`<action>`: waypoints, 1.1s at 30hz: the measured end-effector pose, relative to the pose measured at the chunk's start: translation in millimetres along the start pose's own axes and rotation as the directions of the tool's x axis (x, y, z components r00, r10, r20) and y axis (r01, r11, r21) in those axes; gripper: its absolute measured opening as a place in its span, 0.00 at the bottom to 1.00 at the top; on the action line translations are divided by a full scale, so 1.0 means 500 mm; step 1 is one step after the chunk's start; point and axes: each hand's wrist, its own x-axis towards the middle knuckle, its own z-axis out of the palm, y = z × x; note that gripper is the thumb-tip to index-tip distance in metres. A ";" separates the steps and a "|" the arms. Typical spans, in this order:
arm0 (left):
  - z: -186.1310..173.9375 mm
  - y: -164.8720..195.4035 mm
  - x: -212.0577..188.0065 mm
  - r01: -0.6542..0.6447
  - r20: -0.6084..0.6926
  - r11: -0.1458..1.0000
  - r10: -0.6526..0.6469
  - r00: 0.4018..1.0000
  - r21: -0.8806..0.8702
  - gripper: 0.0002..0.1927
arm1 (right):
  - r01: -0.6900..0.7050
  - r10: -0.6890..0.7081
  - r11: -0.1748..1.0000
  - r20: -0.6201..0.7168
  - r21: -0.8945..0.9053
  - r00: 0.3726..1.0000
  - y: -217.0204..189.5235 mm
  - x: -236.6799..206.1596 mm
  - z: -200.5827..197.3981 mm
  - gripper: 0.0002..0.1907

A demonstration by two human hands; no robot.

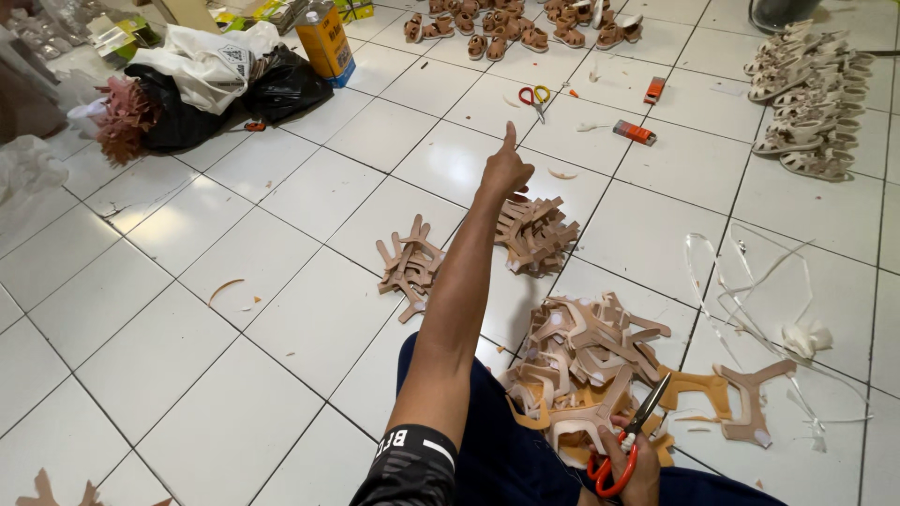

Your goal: The person sits on the floor and uses scissors to trim excess material from the edges of light brown shoe sole components. They handle the parts one at a time, cutting along the edges and placing the finished pieces into a pile.

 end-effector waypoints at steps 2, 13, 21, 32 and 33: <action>-0.004 0.005 -0.008 0.006 -0.005 1.000 -0.006 1.000 0.003 0.53 | -0.017 0.017 1.000 -0.002 -0.002 1.000 -0.003 0.001 0.003 0.22; 0.149 -0.118 -0.026 -0.289 0.106 0.912 0.269 0.957 0.290 0.23 | 0.049 -0.049 0.999 -0.023 -0.003 0.999 0.017 0.009 -0.007 0.21; 0.424 -0.425 -0.372 -0.481 0.685 0.871 0.412 0.601 -0.102 0.19 | 0.160 -0.160 0.956 -0.021 0.245 0.987 0.073 0.050 -0.029 0.22; 0.445 -0.485 -0.416 -0.347 0.510 0.901 0.433 0.743 -0.260 0.19 | 0.065 -0.064 0.997 -0.052 0.032 0.997 0.074 0.051 -0.019 0.21; 0.447 -0.486 -0.417 -0.342 0.521 0.906 0.424 0.741 -0.250 0.19 | 0.066 -0.065 0.998 -0.054 0.023 0.996 0.069 0.049 -0.018 0.21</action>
